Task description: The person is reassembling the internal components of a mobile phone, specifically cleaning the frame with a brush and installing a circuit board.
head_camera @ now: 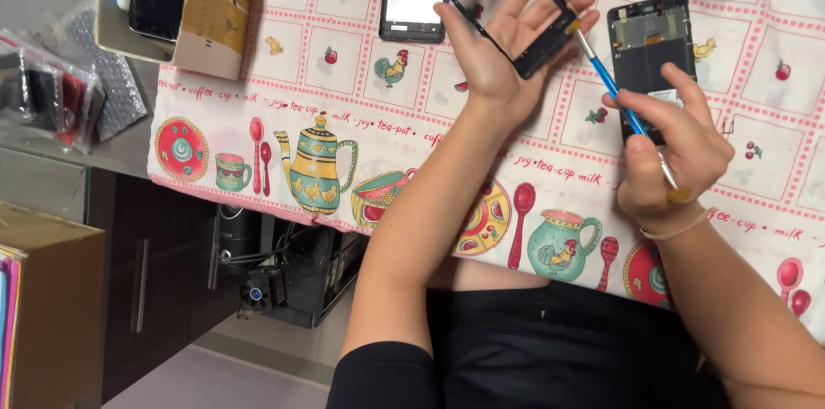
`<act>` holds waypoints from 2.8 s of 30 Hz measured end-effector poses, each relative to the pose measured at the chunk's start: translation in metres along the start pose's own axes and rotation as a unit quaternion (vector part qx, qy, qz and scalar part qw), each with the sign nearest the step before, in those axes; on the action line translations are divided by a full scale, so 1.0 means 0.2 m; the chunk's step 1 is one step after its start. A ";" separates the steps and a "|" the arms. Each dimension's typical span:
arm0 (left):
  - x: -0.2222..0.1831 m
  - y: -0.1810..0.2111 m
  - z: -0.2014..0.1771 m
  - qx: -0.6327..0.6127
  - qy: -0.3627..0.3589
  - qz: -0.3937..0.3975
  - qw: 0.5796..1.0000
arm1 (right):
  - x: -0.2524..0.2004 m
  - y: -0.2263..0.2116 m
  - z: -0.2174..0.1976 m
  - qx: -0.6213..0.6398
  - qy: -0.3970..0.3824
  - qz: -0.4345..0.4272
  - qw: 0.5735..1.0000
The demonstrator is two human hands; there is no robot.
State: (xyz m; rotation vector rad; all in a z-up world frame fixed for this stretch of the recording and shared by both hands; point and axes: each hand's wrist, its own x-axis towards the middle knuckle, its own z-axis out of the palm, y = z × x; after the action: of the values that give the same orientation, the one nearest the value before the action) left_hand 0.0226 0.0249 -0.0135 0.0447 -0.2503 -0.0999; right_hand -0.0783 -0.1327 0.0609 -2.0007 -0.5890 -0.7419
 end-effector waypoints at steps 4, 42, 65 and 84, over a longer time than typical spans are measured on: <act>0.00 0.03 0.05 0.019 0.014 -0.001 1.000 | 0.00 0.00 0.00 0.008 -0.034 0.021 0.999; 0.00 0.03 0.08 -0.060 -0.086 -0.069 0.992 | 0.04 0.00 -0.01 0.067 -0.051 -0.010 0.996; -0.01 0.03 0.06 -0.047 -0.065 -0.061 0.995 | 0.00 0.01 -0.01 0.036 -0.074 -0.052 0.995; 0.00 0.04 0.06 0.023 -0.037 -0.034 0.998 | 0.03 0.06 -0.04 -0.004 -0.076 -0.073 0.994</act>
State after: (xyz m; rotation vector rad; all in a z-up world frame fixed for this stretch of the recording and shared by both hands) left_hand 0.0207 0.0334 -0.0017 0.0955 -0.3244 -0.1630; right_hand -0.0681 -0.1448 0.0626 -2.0510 -0.8301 -0.6827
